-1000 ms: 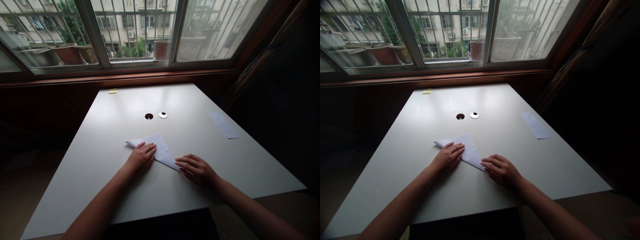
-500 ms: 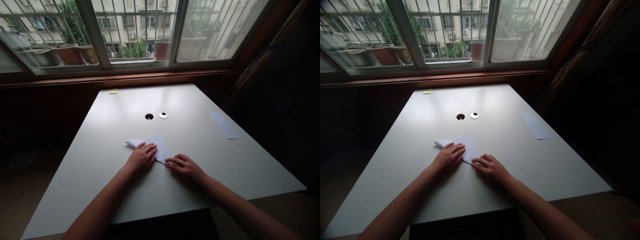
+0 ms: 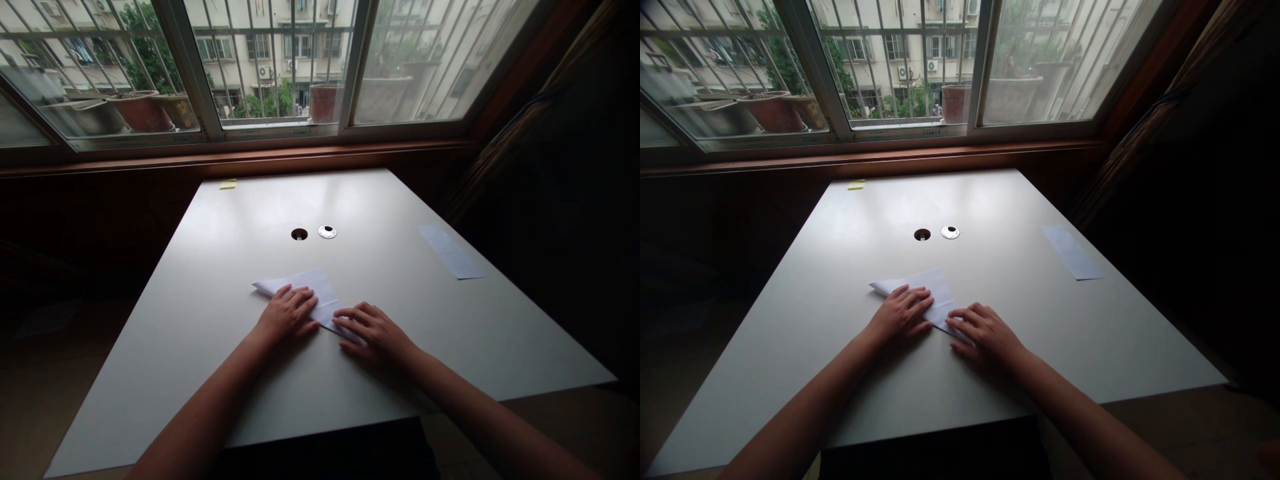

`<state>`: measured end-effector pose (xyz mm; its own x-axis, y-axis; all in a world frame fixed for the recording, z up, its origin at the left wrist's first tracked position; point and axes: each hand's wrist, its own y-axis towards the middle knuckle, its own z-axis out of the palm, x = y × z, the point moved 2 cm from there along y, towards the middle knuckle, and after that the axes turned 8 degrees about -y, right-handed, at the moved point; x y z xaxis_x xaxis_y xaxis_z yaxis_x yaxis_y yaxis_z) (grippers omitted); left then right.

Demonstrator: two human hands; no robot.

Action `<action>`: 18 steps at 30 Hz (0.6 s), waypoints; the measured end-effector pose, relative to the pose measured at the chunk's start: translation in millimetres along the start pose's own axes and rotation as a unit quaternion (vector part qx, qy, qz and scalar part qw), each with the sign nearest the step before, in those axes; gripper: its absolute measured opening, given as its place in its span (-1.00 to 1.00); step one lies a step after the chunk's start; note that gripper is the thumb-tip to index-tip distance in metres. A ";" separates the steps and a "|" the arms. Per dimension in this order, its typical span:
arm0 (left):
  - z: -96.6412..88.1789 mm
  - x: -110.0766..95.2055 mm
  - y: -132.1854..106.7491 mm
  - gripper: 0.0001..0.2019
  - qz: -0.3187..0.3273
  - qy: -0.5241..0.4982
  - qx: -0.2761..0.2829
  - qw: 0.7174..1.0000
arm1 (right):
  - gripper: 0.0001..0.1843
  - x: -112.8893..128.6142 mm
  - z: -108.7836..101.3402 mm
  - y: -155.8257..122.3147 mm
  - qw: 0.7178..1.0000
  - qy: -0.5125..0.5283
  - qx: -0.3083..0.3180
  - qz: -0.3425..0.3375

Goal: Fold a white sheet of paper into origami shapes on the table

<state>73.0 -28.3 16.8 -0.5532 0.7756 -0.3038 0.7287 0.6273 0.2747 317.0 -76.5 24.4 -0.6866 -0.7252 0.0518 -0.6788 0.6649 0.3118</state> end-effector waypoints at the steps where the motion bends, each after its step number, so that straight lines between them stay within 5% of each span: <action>1: -0.3 0.0 0.1 -0.50 0.000 -0.001 0.001 1.000 | -0.54 0.3 -1.0 -0.2 1.000 -0.002 0.004 0.006; 18: 2.5 7.2 3.1 -0.46 0.018 0.008 -0.011 1.000 | -0.63 14.0 -11.4 3.7 0.998 -0.062 0.004 -0.012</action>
<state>72.3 -21.0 13.1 -0.5341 0.7981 -0.2790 0.7387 0.6010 0.3053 307.9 -86.2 37.1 -0.6961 -0.7141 -0.0735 -0.6978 0.6490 0.3030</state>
